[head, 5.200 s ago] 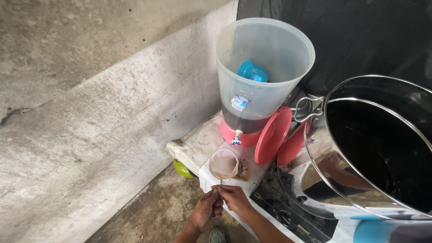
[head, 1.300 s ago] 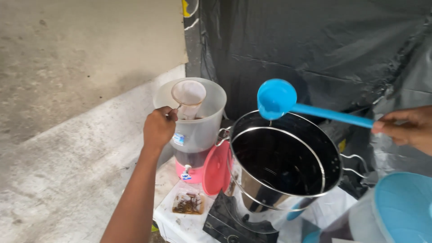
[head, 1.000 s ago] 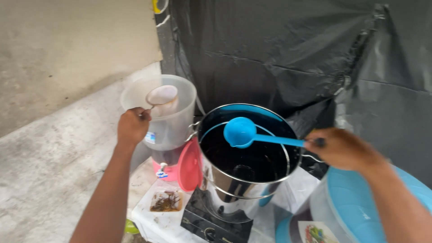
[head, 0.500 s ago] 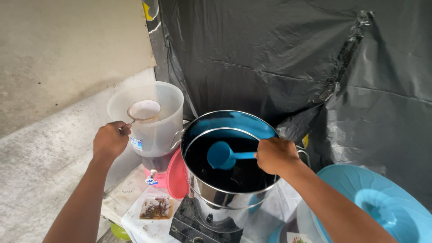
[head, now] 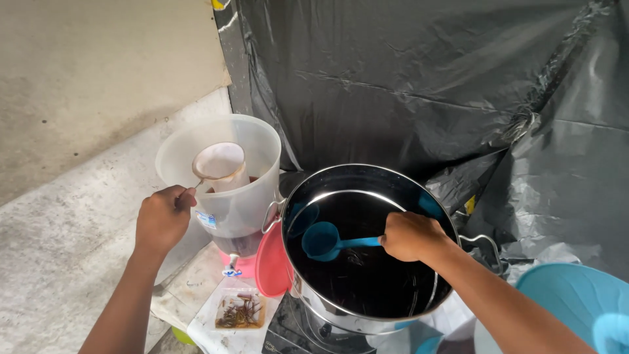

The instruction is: Pouring tea from a large metal pot into a plastic dispenser using a ladle and a strainer

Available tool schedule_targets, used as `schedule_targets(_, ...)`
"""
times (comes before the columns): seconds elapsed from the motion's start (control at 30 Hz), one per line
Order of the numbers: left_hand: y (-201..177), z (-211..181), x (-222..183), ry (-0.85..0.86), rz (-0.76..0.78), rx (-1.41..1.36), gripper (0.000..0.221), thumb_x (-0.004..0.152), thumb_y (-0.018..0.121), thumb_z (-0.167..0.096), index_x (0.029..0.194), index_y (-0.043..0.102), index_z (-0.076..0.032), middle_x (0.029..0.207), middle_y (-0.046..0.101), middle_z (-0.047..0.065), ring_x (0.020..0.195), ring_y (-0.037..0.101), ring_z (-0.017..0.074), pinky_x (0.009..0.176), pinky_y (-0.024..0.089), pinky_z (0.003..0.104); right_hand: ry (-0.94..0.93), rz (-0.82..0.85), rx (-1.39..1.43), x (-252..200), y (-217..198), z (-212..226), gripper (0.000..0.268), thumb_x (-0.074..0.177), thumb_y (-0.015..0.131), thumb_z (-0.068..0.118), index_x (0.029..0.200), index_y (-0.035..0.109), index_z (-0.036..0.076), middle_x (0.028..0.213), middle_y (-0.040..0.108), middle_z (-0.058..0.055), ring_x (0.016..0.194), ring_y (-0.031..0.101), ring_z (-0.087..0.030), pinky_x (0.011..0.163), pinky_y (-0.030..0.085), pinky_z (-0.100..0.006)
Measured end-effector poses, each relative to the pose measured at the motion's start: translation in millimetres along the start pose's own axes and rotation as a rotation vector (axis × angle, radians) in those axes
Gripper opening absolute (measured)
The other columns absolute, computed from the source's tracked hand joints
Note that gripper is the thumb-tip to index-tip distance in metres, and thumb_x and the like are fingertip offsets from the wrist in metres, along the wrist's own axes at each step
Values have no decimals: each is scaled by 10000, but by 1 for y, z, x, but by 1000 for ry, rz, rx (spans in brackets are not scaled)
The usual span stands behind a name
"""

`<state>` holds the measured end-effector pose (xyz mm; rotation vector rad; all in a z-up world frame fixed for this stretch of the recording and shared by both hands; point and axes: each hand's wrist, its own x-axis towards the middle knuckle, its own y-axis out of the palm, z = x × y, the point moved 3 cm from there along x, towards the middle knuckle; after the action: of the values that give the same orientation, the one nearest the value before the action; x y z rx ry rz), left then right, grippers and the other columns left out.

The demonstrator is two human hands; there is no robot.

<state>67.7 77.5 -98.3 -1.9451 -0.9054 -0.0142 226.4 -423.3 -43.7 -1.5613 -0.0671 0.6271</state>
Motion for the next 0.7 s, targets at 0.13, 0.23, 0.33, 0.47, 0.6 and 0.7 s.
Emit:
schedule_targets(0.13,-8,-8,-3,-50,56,25,301,1230,707,-255,1096,943,-124,842,894,113,768,861,316,679,670,418,-10,50,15,-1,0,5,459,1128,666,400,1359,903,82,1220,924,-161,1197,883,-414,1010,694,-572)
schedule_targets(0.23,-15,-16,-1,-93,125,79,342,1239,675,-317,1118,949,-151,875,907,104,863,890,338,775,708,468,-9,79,2,4,14,7,483,1105,689,452,1344,902,91,1265,919,-172,1250,870,-431,1022,693,-593)
schedule_targets(0.33,-25,-31,-5,-107,143,160,354,1233,662,-332,1100,942,-162,881,902,101,898,898,344,839,723,505,-33,113,7,-6,13,14,529,1111,673,471,1394,872,70,1269,906,-189,1235,864,-452,1043,675,-627)
schedule_targets(0.47,-31,-36,-10,-112,145,182,371,1240,650,-338,1094,939,-157,906,907,125,966,908,388,889,724,538,-17,88,12,-4,19,13,501,1113,682,469,1361,891,87,1236,914,-179,1214,879,-430,1030,687,-599)
schedule_targets(0.6,-34,-35,-8,-121,152,166,334,1223,661,-320,1133,940,-159,943,921,114,1000,910,388,909,722,550,-17,103,4,6,25,7,489,1104,682,462,1366,894,109,1180,922,-165,1139,893,-409,956,694,-563)
schedule_targets(0.7,-36,-36,-8,-122,157,165,315,1220,671,-288,1179,945,-141,948,927,116,972,914,373,872,724,526,-24,102,5,6,29,7,502,1106,682,461,1375,883,88,1186,918,-181,1142,892,-419,956,696,-567)
